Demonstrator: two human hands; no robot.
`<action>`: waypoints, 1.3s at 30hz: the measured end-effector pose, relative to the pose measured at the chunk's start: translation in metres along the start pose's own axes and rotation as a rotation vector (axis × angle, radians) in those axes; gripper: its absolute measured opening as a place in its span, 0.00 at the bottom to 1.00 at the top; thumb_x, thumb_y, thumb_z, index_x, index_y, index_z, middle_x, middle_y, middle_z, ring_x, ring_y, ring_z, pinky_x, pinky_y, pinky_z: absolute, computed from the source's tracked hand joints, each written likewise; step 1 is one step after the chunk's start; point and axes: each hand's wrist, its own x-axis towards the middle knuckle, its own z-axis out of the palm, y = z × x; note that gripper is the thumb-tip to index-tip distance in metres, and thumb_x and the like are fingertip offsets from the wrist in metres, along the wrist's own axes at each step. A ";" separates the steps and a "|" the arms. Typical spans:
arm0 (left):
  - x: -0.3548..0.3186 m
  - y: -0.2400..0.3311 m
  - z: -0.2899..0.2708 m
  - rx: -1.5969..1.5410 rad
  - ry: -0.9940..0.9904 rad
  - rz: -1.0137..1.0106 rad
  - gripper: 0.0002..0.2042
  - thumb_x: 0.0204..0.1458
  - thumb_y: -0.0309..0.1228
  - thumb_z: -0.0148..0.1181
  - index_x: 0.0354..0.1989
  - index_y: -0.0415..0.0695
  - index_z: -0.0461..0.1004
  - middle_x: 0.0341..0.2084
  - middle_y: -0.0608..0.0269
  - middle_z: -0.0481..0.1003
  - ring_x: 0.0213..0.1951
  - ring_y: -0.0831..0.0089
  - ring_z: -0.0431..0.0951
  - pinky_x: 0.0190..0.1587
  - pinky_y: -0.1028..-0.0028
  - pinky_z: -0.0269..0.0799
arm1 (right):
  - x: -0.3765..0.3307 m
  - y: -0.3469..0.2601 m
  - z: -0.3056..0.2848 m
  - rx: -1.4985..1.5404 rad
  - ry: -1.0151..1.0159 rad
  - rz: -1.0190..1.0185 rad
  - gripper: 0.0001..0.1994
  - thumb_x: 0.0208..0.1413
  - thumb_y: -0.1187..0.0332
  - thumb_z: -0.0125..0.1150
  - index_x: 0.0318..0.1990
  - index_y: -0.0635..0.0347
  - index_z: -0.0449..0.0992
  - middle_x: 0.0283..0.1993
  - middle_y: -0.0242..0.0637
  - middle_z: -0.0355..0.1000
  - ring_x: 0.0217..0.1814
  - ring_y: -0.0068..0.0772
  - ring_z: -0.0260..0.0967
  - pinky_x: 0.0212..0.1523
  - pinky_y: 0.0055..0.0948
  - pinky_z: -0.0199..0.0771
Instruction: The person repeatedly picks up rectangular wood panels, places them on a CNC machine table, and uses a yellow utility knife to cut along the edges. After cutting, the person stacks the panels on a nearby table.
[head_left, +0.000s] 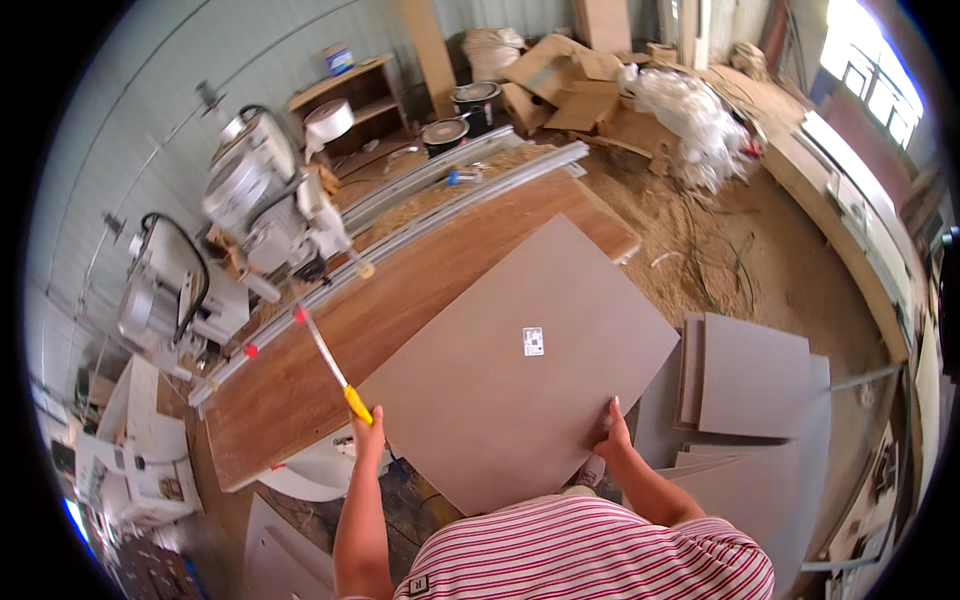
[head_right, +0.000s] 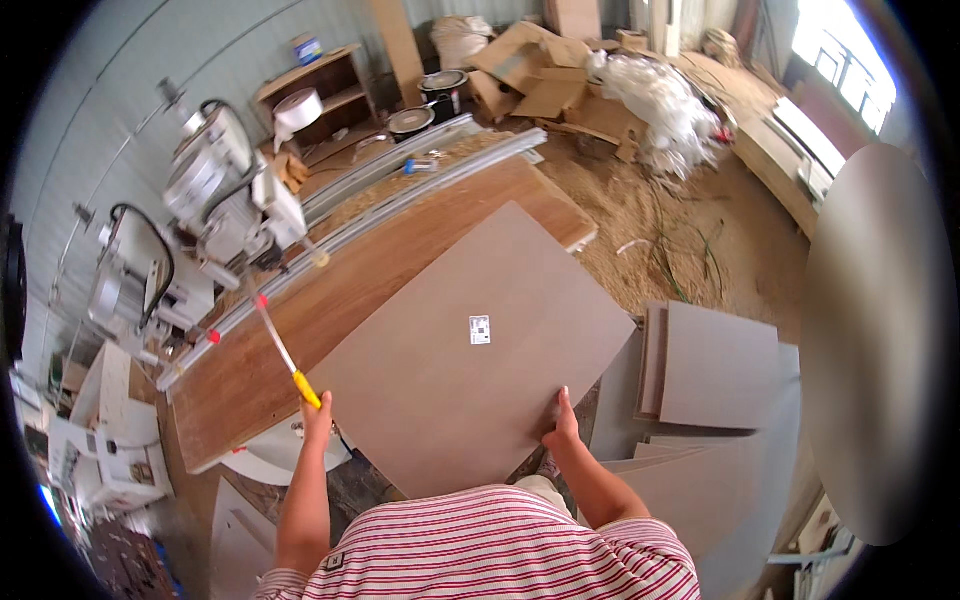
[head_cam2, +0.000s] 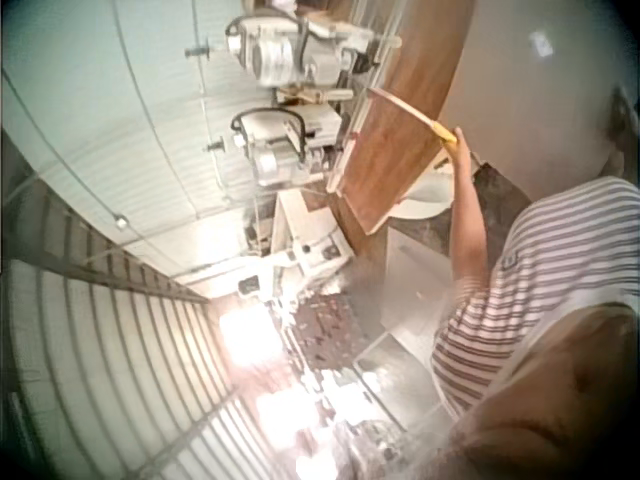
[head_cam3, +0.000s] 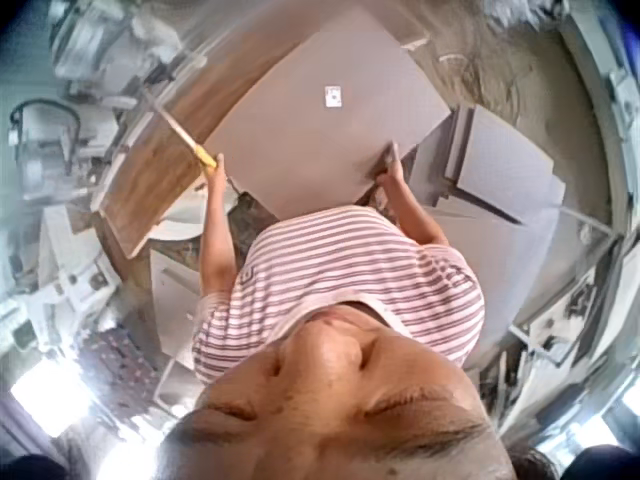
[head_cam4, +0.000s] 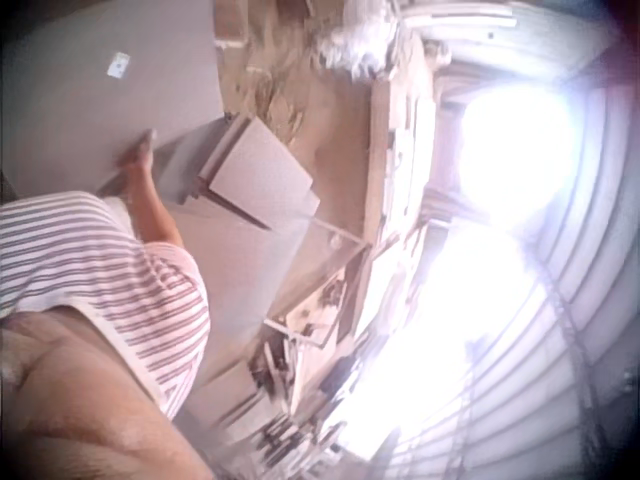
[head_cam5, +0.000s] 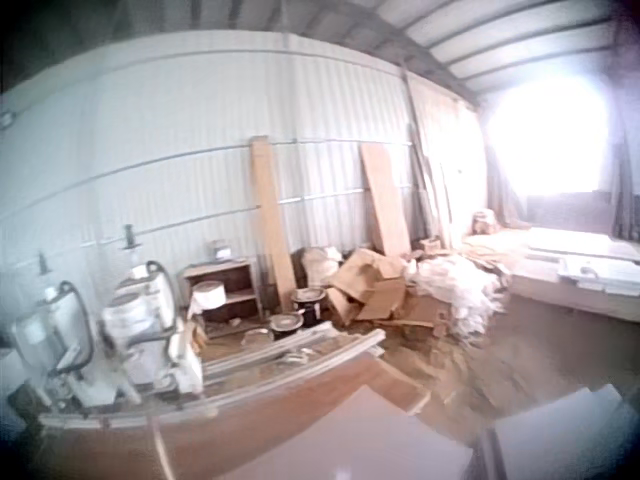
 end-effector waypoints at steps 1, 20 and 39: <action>0.005 0.011 0.004 0.040 0.027 -0.024 0.30 0.58 0.37 0.59 0.63 0.34 0.55 0.56 0.47 0.65 0.56 0.56 0.68 0.60 0.64 0.63 | -0.001 0.004 0.004 0.011 -0.003 -0.018 0.38 0.54 0.39 0.61 0.67 0.49 0.60 0.71 0.38 0.55 0.73 0.45 0.51 0.70 0.56 0.46; -0.155 -0.053 -0.107 -0.420 -0.078 -0.368 0.07 0.58 0.24 0.56 0.42 0.45 0.65 0.33 0.66 0.73 0.29 0.75 0.80 0.28 0.75 0.77 | 0.055 0.154 0.205 -0.237 -0.032 -0.171 0.17 0.61 0.67 0.60 0.57 0.55 0.68 0.55 0.35 0.68 0.56 0.39 0.68 0.53 0.54 0.72; -0.200 -0.069 -0.148 -0.394 -0.056 -0.488 0.13 0.56 0.28 0.60 0.48 0.43 0.68 0.36 0.63 0.75 0.28 0.76 0.78 0.27 0.75 0.76 | 0.080 0.169 0.249 -0.182 -0.024 -0.160 0.21 0.58 0.66 0.64 0.57 0.58 0.66 0.56 0.35 0.66 0.55 0.41 0.67 0.53 0.53 0.74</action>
